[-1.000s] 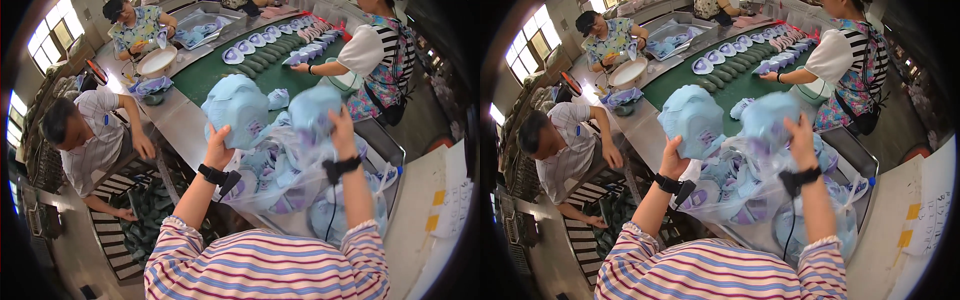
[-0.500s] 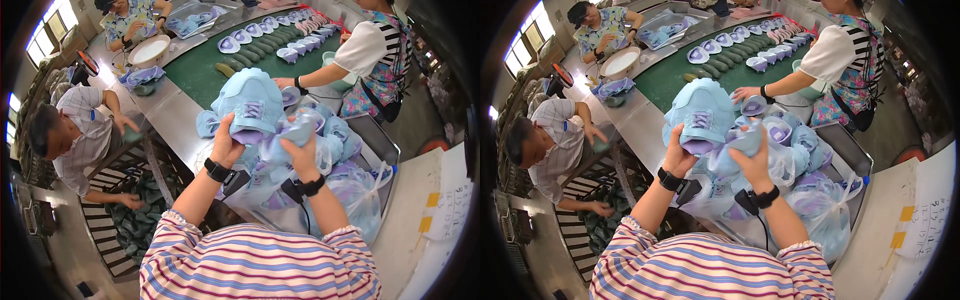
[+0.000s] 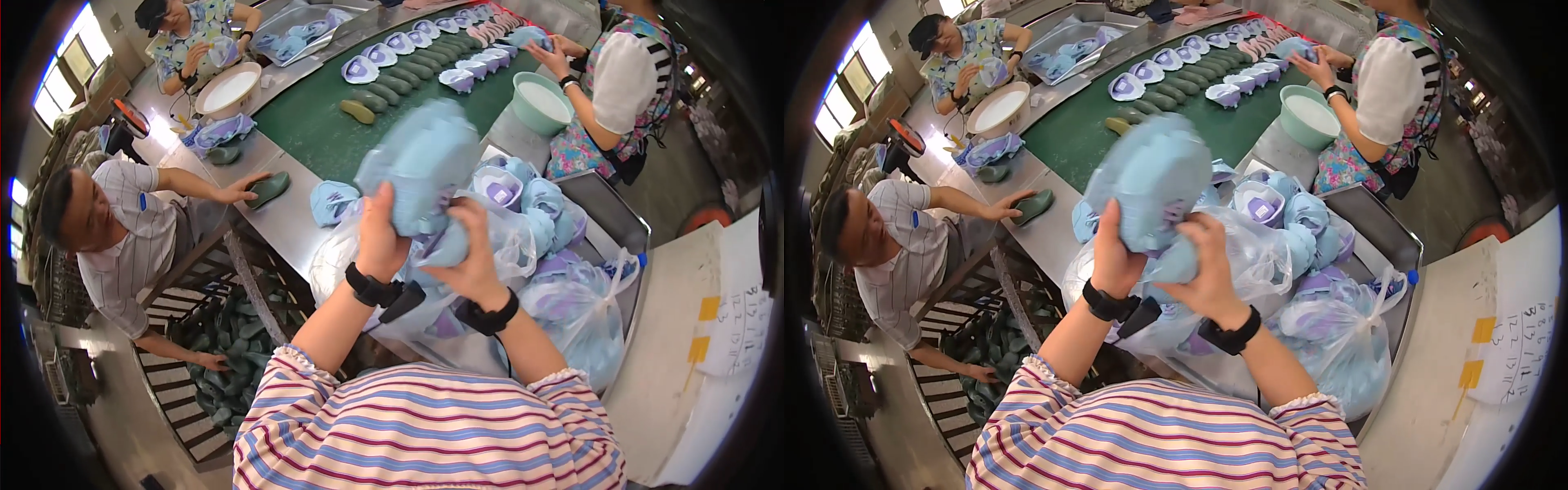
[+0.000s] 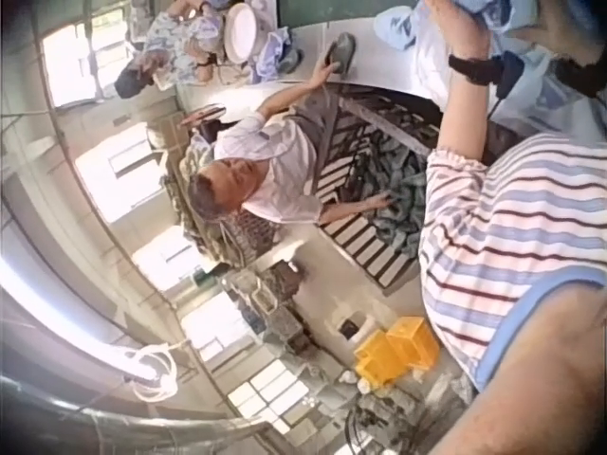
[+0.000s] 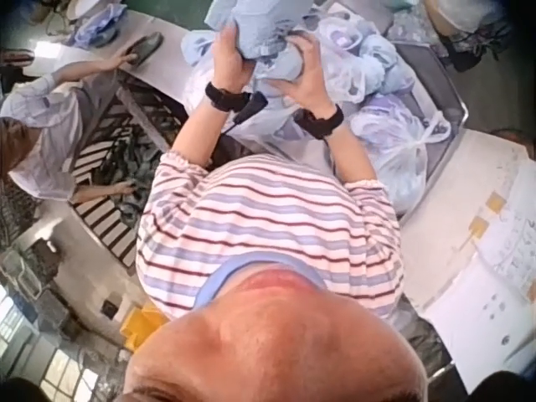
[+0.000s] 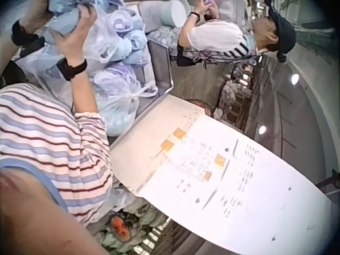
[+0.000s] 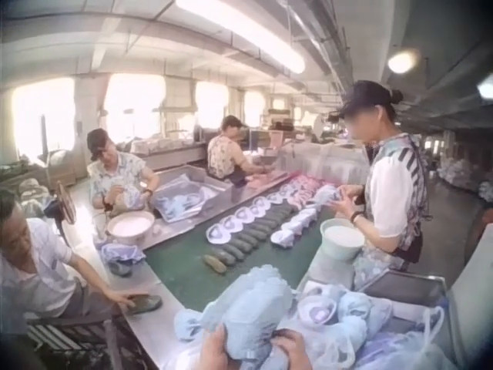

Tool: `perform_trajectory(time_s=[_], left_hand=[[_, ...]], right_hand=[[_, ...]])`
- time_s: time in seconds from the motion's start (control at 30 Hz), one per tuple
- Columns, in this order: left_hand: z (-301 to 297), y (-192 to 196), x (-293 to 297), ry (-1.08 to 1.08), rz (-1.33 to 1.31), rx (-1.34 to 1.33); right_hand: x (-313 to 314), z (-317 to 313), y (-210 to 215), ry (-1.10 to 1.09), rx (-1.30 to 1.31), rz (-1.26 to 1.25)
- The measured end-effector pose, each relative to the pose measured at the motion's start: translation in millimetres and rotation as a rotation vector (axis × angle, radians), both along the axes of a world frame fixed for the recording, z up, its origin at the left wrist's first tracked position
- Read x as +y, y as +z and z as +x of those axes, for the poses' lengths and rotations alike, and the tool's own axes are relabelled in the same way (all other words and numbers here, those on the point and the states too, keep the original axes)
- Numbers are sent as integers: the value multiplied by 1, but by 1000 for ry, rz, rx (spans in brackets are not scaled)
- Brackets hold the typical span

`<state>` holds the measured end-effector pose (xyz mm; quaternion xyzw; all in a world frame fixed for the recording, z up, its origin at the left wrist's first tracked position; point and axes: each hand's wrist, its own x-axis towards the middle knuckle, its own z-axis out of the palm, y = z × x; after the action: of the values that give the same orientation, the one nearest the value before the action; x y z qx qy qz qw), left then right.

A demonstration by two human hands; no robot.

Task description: Pack blue shoe uppers into clear plastic bags in an assembly line setting.

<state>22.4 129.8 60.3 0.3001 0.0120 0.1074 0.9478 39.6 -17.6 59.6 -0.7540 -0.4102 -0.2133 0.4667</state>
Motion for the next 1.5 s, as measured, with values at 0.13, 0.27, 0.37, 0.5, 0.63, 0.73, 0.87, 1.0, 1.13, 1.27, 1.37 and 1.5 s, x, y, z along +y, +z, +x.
perform_trajectory(time_s=[0.13, 0.27, 0.37, 0.5, 0.63, 0.73, 0.87, 1.0, 1.13, 1.27, 1.37, 1.5], left_hand=[[-4, -4, 2, -3, 401, -236], [0, 8, -9, -33, -94, 91], [15, 8, 0, -133, -222, -6], [23, 17, 4, -126, -138, -53], [39, 5, 0, -186, -29, 48], [98, -23, -5, -348, 136, 240], [150, -25, -20, -405, 345, 468], [110, -31, -16, -601, 695, 157], [60, -35, -14, -649, 1137, -42], [99, -49, 73, -377, 816, 290], [156, -22, 155, 30, 375, 277], [173, -5, 230, 275, 565, 554]], right_hand=[[-27, 30, 14, 189, 479, 309], [-21, 21, 9, 94, 287, 97], [-28, -4, -30, -60, -225, 122], [-44, -6, -30, -146, -196, 103], [-53, 33, 15, -118, 164, 176], [-60, 96, 12, 97, 843, 355], [-70, 170, -1, 58, 1136, 305], [-75, 123, -23, 84, 1094, 259], [-48, 72, -36, 54, 1079, 434], [-55, 43, -17, 62, 1072, 366], [-55, 24, -19, 212, 1036, 212], [-49, 11, -38, 412, 1122, -37]])
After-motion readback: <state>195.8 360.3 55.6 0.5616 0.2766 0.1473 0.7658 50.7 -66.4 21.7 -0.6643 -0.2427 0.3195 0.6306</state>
